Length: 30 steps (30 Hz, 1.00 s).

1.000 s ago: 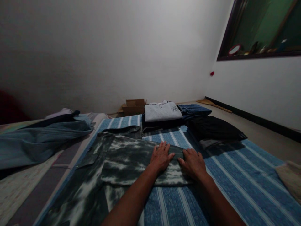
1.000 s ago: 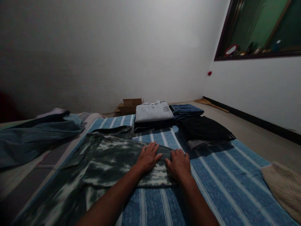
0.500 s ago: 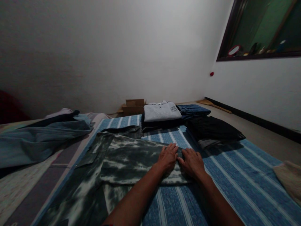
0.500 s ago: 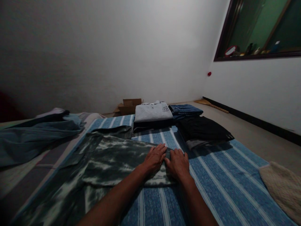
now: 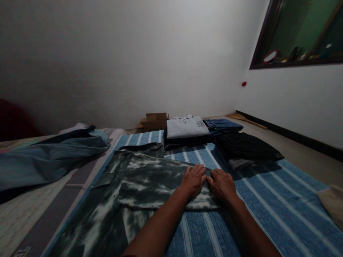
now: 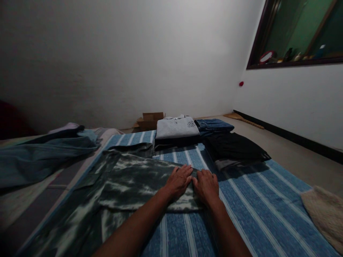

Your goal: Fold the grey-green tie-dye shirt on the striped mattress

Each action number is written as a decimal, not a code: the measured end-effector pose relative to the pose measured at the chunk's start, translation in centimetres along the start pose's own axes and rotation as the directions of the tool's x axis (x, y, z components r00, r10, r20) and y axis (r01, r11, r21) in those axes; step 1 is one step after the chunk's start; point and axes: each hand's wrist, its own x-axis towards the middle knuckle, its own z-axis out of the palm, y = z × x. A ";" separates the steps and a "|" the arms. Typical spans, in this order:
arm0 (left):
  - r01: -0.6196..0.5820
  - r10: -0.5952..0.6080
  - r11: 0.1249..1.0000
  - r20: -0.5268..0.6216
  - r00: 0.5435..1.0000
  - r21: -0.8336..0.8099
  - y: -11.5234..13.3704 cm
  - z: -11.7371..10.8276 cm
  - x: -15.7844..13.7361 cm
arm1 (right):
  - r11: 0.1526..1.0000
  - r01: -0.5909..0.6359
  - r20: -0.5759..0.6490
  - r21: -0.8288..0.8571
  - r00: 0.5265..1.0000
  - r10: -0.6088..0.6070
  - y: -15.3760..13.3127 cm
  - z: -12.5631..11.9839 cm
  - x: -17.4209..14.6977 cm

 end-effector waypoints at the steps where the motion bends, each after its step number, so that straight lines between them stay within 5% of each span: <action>1: 0.003 -0.003 1.000 0.007 1.000 0.005 0.0 0.0 0.0 | 1.000 -0.002 -0.008 -0.004 1.000 0.002 0.0 0.0 0.0; 8: 0.012 -0.012 1.000 0.015 1.000 0.014 0.1 0.3 0.1 | 0.998 0.003 -0.128 -0.068 0.992 -0.012 -1.0 -1.0 0.0; 13: 0.008 -0.008 1.000 0.025 1.000 0.009 -0.1 0.4 0.0 | 0.987 0.151 -0.002 0.059 0.989 -0.151 -1.8 -0.9 0.0; 30: -0.004 0.004 1.000 -0.011 1.000 0.022 -0.2 0.6 -0.2 | 0.996 0.075 0.026 0.050 0.997 -0.076 -1.8 -0.4 0.0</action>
